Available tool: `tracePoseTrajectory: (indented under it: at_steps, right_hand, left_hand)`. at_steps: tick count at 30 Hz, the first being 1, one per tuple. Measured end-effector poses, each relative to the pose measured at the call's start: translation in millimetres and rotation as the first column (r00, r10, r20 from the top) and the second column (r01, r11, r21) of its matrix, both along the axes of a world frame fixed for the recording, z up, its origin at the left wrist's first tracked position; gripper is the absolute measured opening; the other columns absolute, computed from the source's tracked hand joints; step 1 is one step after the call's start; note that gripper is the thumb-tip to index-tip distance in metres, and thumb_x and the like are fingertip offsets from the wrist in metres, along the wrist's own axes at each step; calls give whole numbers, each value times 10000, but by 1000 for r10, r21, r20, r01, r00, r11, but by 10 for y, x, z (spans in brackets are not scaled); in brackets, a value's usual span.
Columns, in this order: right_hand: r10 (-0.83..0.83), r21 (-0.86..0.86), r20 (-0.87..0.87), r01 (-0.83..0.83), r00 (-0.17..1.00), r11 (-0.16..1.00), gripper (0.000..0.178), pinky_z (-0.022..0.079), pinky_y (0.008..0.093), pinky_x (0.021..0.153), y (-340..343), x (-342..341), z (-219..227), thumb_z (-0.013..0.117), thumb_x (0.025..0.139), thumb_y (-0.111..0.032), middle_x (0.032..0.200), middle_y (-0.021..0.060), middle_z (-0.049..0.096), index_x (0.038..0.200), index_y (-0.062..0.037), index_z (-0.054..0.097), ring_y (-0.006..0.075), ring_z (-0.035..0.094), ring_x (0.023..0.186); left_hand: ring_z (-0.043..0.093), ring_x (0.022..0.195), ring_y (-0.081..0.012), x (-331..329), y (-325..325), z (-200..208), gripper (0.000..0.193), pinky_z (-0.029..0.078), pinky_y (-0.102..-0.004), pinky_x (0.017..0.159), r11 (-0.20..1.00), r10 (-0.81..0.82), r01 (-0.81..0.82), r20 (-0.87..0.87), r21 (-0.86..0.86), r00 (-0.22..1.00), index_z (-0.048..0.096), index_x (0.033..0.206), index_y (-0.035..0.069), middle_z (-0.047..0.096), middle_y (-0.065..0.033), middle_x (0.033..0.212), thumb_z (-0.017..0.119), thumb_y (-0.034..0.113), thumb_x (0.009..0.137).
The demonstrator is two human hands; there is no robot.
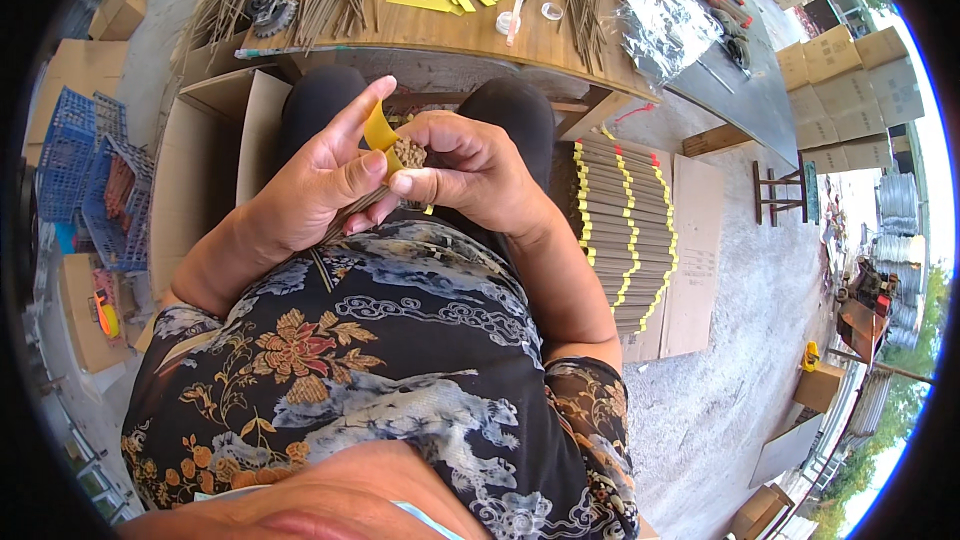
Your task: The person gathers thin wooden sticks into a bundle, aligns them, and wraps the bundle with yellow tape. They use a small stick to apply adhesive to the tape to secure it around the sticks.
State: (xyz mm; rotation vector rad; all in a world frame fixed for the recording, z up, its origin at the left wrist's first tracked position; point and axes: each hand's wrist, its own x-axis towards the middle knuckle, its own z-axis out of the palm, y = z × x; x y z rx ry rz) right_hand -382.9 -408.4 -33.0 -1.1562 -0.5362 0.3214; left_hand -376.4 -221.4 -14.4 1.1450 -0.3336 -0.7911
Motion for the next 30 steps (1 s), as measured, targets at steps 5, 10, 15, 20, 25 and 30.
tracePoseTrajectory:
  at_steps: [5, 10, 15, 20, 25, 30]
  right_hand:
    - [15, -183, 116, 7, 993, 983, 234, 424, 226, 722, -94, 5, 29, 658, 774, -77, 868, 34, 564, 965, 24, 568, 85, 524, 828]
    - [43, -165, 39, -36, 998, 986, 256, 423, 220, 713, -105, -9, 47, 668, 768, -89, 879, 21, 564, 980, 17, 568, 81, 520, 812]
    - [-190, -181, 171, 221, 967, 958, 351, 424, 253, 747, 31, 25, 59, 715, 720, -137, 902, 40, 559, 1004, 5, 566, 124, 517, 860]
    - [-319, -290, 588, 562, 743, 775, 361, 415, 299, 744, 16, 77, 16, 775, 629, -211, 891, 86, 547, 888, -30, 601, 205, 495, 878]
    - [-337, -323, 667, 665, 665, 673, 271, 397, 310, 650, 51, 44, 9, 773, 615, -206, 777, 67, 542, 661, -56, 552, 226, 501, 739]
    - [-410, -301, 658, 720, 631, 626, 273, 359, 322, 618, 147, 2, -46, 753, 636, -188, 719, 49, 524, 605, -75, 505, 215, 480, 674]
  left_hand:
    - [462, 606, -93, -49, -1, 20, 760, 369, -173, 441, 1000, -2, 4, -66, 21, 998, 14, 1377, 37, 486, -65, 894, 530, 276, 872]
    - [454, 575, -79, -47, 10, 21, 757, 369, -167, 445, 999, -26, 27, -38, 41, 999, -1, 1372, 27, 488, -63, 797, 520, 272, 880]
    - [471, 596, -77, -18, 41, 4, 751, 366, -160, 441, 999, 40, -39, -11, 25, 999, 2, 1380, 61, 498, -57, 813, 516, 282, 880]
    - [455, 582, -58, 12, 66, 39, 748, 348, -153, 438, 996, 57, -59, 25, 74, 998, -14, 1379, 62, 504, -43, 727, 504, 284, 887]
    - [425, 529, -39, 49, 43, -44, 746, 346, -150, 447, 986, 147, -155, 113, 67, 983, -17, 1370, 23, 501, -30, 659, 498, 275, 893]
    - [415, 505, -32, 100, 46, -79, 728, 350, -149, 456, 981, 166, -177, 127, 76, 978, 26, 1367, 6, 503, -27, 641, 505, 276, 891]
